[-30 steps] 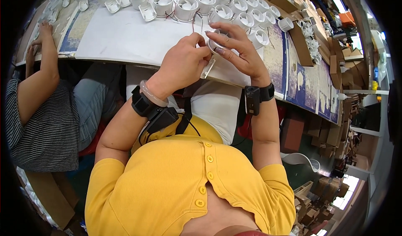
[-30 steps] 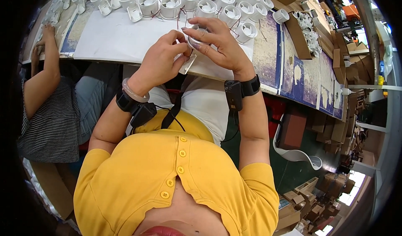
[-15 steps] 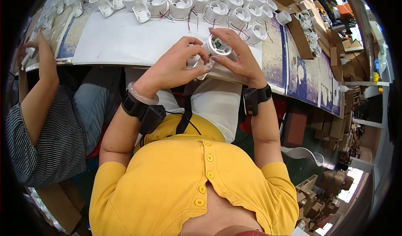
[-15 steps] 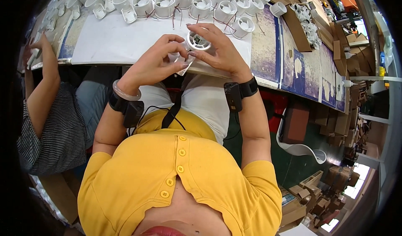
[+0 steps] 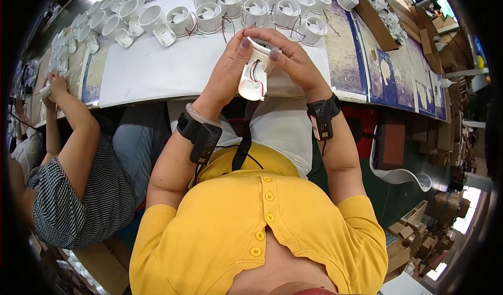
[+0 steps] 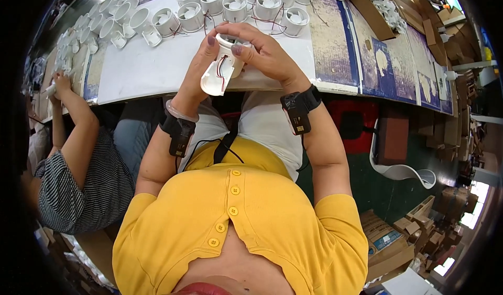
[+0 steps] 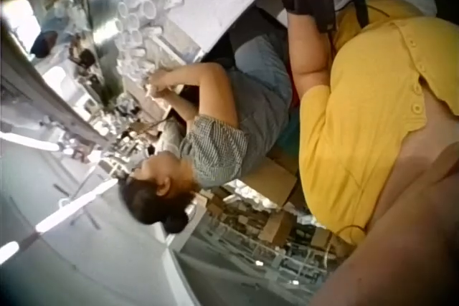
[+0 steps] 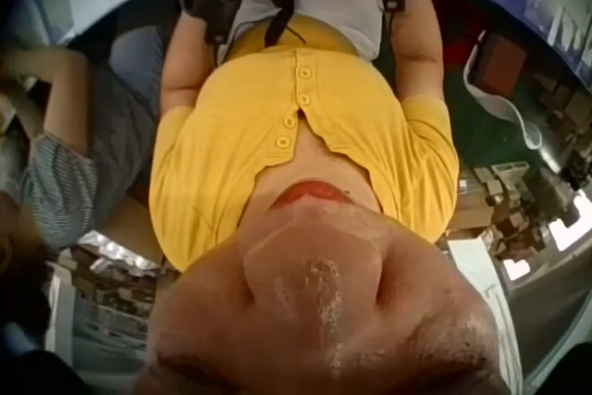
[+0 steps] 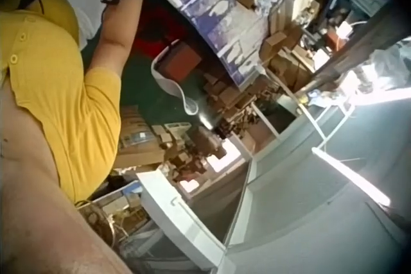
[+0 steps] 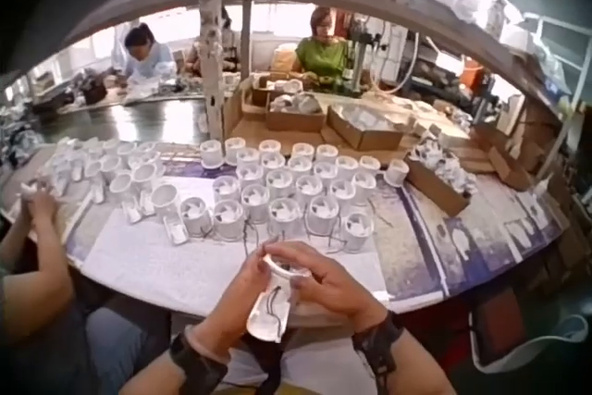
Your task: Assembling small wires and components into white plastic circular housings at a factory workstation.
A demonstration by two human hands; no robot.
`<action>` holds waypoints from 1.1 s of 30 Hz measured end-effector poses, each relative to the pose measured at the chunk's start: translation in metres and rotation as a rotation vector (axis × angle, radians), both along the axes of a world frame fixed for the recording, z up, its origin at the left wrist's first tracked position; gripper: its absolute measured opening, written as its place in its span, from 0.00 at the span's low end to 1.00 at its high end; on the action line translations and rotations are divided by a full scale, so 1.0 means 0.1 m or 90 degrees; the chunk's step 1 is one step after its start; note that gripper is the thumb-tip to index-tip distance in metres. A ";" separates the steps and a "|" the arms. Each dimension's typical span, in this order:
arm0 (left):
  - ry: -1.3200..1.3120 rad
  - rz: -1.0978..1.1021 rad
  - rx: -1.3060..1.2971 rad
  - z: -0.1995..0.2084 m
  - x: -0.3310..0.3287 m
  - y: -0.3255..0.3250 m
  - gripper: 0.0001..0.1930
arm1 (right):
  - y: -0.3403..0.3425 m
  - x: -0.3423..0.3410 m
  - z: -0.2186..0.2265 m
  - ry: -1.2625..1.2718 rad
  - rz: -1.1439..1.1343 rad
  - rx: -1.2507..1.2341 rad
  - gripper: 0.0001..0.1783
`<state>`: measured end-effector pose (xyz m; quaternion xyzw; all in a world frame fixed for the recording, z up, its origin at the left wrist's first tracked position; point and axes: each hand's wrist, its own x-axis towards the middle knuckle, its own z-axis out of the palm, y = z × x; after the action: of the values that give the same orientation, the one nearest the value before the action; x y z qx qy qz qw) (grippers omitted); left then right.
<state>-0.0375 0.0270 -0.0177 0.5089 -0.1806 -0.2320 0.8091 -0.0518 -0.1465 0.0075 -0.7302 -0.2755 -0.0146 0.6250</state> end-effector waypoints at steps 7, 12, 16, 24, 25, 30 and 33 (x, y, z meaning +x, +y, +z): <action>-0.009 0.015 0.017 -0.01 -0.02 -0.04 0.34 | 0.08 -0.04 -0.11 0.105 -0.013 0.143 0.23; 0.002 0.013 -0.013 0.08 -0.07 -0.06 0.34 | 0.08 -0.04 -0.13 0.104 -0.014 0.135 0.23; 0.005 0.020 -0.024 0.07 -0.07 -0.05 0.34 | 0.12 -0.06 -0.13 0.123 -0.007 0.163 0.23; -0.025 0.060 -0.007 0.01 -0.07 -0.04 0.32 | 0.13 -0.05 -0.17 0.121 0.003 0.207 0.20; -0.017 0.053 -0.022 0.02 -0.07 -0.03 0.31 | 0.12 -0.04 -0.18 0.119 0.003 0.211 0.20; -0.092 0.135 0.029 -0.01 0.00 0.03 0.26 | 0.02 -0.09 -0.05 -0.202 -0.246 -0.015 0.18; -0.190 0.221 0.116 0.04 -0.01 0.07 0.25 | 0.03 -0.23 0.19 -0.156 -0.272 -0.106 0.18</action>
<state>-0.0380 0.0339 -0.0136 0.6317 -0.1861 -0.0271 0.7520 -0.0745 -0.1431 0.0261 -0.8136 -0.1888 -0.2116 0.5077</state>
